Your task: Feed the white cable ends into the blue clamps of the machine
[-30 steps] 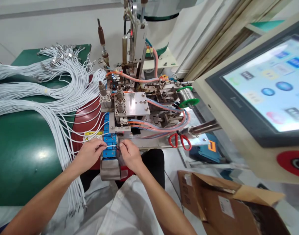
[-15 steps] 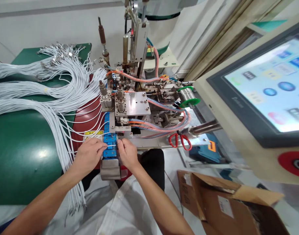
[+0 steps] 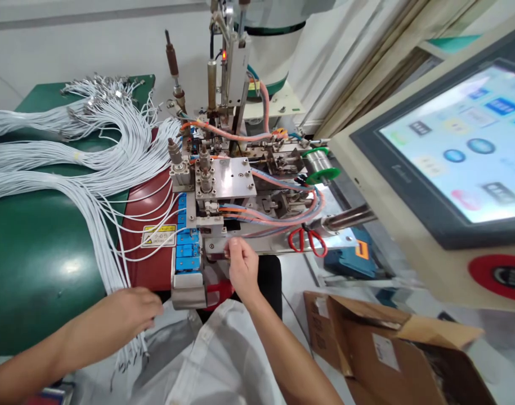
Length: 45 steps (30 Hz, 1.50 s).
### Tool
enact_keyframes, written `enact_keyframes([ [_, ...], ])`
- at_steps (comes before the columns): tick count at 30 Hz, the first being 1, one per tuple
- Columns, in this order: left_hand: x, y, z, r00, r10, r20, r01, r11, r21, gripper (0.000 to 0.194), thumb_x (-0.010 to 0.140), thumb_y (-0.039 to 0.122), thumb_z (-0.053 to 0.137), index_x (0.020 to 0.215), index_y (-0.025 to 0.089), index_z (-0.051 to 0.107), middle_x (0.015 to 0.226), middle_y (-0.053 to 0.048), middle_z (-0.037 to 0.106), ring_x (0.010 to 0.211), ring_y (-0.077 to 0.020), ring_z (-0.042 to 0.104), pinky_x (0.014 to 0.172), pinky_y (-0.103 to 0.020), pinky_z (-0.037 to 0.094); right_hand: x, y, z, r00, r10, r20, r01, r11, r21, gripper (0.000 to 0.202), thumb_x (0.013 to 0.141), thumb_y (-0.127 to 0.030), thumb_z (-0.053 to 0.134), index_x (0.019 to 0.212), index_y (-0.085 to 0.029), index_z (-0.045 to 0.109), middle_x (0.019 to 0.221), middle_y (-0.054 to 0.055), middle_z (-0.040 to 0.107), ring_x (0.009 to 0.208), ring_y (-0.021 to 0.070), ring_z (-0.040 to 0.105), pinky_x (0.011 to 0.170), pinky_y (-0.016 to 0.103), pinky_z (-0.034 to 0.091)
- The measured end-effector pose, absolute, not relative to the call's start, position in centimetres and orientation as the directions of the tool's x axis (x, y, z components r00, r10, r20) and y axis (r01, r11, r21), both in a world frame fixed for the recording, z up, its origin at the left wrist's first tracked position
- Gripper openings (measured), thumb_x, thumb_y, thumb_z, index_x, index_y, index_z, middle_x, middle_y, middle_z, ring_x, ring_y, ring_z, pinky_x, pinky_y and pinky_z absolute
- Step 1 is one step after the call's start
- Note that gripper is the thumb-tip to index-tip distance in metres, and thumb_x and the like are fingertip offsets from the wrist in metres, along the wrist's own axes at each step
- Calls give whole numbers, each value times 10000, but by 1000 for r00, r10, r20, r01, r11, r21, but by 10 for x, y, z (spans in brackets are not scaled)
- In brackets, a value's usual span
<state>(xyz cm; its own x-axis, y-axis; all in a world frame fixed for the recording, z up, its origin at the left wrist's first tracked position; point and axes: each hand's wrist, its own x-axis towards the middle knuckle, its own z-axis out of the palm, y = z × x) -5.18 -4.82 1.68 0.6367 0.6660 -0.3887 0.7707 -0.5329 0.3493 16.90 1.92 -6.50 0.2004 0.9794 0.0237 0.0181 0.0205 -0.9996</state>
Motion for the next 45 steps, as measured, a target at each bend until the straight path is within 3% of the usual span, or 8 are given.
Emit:
enact_keyframes([
  [5,-49,-62,16,609,590,-530,761,-623,180,166,727,18,500,678,138,604,701,-84,621,694,-207,571,705,-326,435,169,15,-63,169,986,15,-9,17,-1000,397,854,-442,408,571,-175,491,543,-15,458,525,110,413,504,235,346],
  [14,-25,-16,25,635,734,-241,669,-366,647,202,868,140,406,849,200,598,812,4,630,726,-122,582,674,-213,423,163,-2,-47,9,1000,21,-14,21,-1000,375,859,-424,405,630,-173,563,610,13,537,552,123,485,529,245,411],
  [20,-19,-16,17,562,798,-218,645,-258,719,197,858,130,429,847,214,607,824,31,636,739,-97,575,676,-188,411,168,-15,-44,-73,995,63,-80,57,-995,334,868,-380,408,742,-180,644,678,38,598,602,140,546,547,258,446],
  [24,-39,-25,19,651,700,-292,694,-394,603,164,864,188,460,845,220,620,789,12,614,767,-130,545,701,-232,393,174,-16,-49,-38,999,28,-115,23,-993,323,859,-384,430,740,-175,646,670,36,600,598,140,545,538,257,448],
  [30,-65,-39,21,541,766,-348,840,-516,168,206,807,113,506,622,163,580,750,-55,550,777,-211,480,709,-353,351,178,-15,-56,28,1000,1,-130,5,-992,321,843,-403,460,711,-175,642,647,33,590,572,133,525,523,254,439],
  [34,-58,-29,18,592,764,-256,790,-487,373,214,874,196,440,717,180,584,741,-20,583,736,-166,513,699,-304,384,176,-16,-56,25,1000,17,-115,20,-993,319,858,-380,442,715,-176,643,657,32,591,579,130,531,532,253,447],
  [40,-26,-16,9,422,906,40,746,-372,552,181,893,227,402,937,190,573,875,-14,655,808,-146,588,757,-278,440,170,-21,-40,-83,989,124,19,126,-992,199,818,-319,510,883,-204,659,774,50,633,666,154,593,578,268,489],
  [45,0,-18,5,346,934,89,666,-311,678,193,857,248,477,999,194,596,941,-37,662,840,-151,606,759,-267,480,164,-14,-26,-42,989,139,106,143,-984,82,765,-227,581,760,-204,660,756,40,660,687,154,608,648,280,499],
])
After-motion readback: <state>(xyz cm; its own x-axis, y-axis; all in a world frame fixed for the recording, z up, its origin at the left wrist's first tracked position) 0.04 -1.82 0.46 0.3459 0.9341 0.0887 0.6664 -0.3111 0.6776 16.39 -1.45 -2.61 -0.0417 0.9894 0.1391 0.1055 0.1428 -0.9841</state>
